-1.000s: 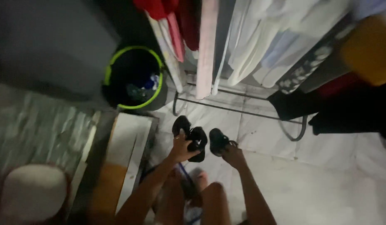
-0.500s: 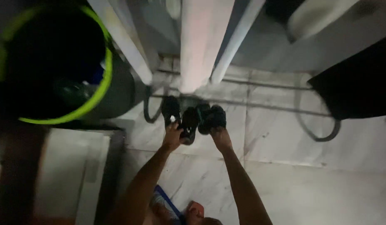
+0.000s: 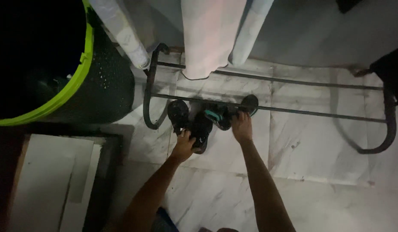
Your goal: Organizing various items in a bedroom, including moving shoes to a rack and packing belongings into a bag.
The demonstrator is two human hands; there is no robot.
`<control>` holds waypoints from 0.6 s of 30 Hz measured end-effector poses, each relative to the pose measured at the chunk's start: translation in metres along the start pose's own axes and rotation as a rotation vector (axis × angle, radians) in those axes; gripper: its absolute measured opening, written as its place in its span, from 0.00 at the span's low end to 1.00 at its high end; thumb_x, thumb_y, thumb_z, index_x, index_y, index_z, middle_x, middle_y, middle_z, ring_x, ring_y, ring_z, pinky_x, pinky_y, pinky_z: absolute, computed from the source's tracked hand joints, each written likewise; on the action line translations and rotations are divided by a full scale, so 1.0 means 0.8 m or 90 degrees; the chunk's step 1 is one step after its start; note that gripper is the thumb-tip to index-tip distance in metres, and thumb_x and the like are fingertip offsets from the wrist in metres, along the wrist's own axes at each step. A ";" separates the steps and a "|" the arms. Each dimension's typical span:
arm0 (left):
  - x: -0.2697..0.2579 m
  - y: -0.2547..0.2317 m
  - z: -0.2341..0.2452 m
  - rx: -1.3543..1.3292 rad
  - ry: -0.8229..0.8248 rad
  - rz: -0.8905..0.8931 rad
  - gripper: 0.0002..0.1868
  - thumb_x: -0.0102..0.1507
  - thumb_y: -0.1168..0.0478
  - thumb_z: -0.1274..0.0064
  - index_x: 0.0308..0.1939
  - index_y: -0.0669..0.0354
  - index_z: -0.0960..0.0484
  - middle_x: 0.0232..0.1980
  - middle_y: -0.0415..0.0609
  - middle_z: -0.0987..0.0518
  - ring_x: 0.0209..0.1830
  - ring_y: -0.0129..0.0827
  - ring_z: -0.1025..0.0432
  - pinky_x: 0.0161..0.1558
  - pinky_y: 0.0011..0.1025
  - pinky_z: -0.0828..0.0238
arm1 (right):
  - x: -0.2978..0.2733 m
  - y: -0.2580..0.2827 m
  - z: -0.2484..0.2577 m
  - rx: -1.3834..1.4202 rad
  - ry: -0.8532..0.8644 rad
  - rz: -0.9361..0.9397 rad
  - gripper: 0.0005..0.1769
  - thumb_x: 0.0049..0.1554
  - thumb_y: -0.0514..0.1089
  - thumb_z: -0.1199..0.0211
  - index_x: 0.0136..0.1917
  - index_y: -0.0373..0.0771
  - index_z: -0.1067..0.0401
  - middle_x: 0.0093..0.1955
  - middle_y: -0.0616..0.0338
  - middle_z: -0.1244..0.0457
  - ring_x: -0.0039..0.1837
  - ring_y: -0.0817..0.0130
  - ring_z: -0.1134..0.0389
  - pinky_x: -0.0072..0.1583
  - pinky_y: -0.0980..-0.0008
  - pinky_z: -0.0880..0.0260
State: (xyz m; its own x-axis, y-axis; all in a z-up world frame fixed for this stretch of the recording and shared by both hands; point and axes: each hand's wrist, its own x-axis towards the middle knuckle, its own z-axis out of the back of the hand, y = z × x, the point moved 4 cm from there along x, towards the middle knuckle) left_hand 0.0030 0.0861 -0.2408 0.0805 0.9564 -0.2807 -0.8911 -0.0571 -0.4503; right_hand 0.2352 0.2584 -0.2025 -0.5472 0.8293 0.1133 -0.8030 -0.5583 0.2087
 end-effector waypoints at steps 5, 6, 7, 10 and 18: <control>0.006 0.022 -0.030 0.011 -0.014 -0.041 0.39 0.62 0.36 0.42 0.62 0.66 0.23 0.76 0.70 0.49 0.75 0.68 0.53 0.69 0.59 0.52 | -0.009 0.035 0.021 -0.060 0.008 0.110 0.16 0.58 0.47 0.41 0.56 0.37 0.24 0.69 0.42 0.41 0.70 0.46 0.42 0.74 0.43 0.47; 0.002 0.022 -0.034 -0.003 -0.020 -0.037 0.40 0.62 0.34 0.43 0.63 0.66 0.23 0.77 0.69 0.48 0.76 0.67 0.53 0.69 0.58 0.51 | -0.020 0.041 0.016 0.013 0.071 0.143 0.14 0.59 0.49 0.39 0.53 0.39 0.23 0.70 0.39 0.43 0.72 0.44 0.44 0.74 0.42 0.50; -0.006 0.015 -0.035 -0.002 -0.020 -0.036 0.40 0.62 0.34 0.43 0.63 0.66 0.23 0.77 0.69 0.48 0.76 0.67 0.53 0.69 0.58 0.51 | -0.026 0.041 0.014 0.014 0.070 0.144 0.14 0.59 0.49 0.39 0.53 0.39 0.23 0.70 0.39 0.43 0.72 0.44 0.44 0.74 0.42 0.50; -0.017 -0.012 -0.031 -0.014 -0.033 -0.058 0.39 0.61 0.34 0.42 0.61 0.64 0.21 0.77 0.69 0.48 0.76 0.67 0.54 0.70 0.60 0.55 | -0.051 0.035 0.002 -0.032 0.175 -0.043 0.13 0.69 0.46 0.47 0.61 0.40 0.26 0.76 0.53 0.42 0.80 0.56 0.45 0.83 0.49 0.51; 0.074 0.079 -0.061 -0.020 0.002 -0.083 0.45 0.46 0.41 0.26 0.62 0.59 0.22 0.77 0.67 0.47 0.76 0.62 0.54 0.70 0.53 0.50 | -0.108 0.184 0.037 0.600 0.194 -0.388 0.57 0.52 0.54 0.29 0.83 0.50 0.61 0.75 0.42 0.50 0.68 0.45 0.36 0.62 0.49 0.25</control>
State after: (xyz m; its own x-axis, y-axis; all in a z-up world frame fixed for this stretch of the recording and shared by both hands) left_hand -0.0268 0.1251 -0.3269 0.1963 0.9555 -0.2202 -0.8584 0.0589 -0.5096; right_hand 0.1710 0.1053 -0.1524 -0.2677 0.8427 -0.4671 -0.5285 0.2769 0.8025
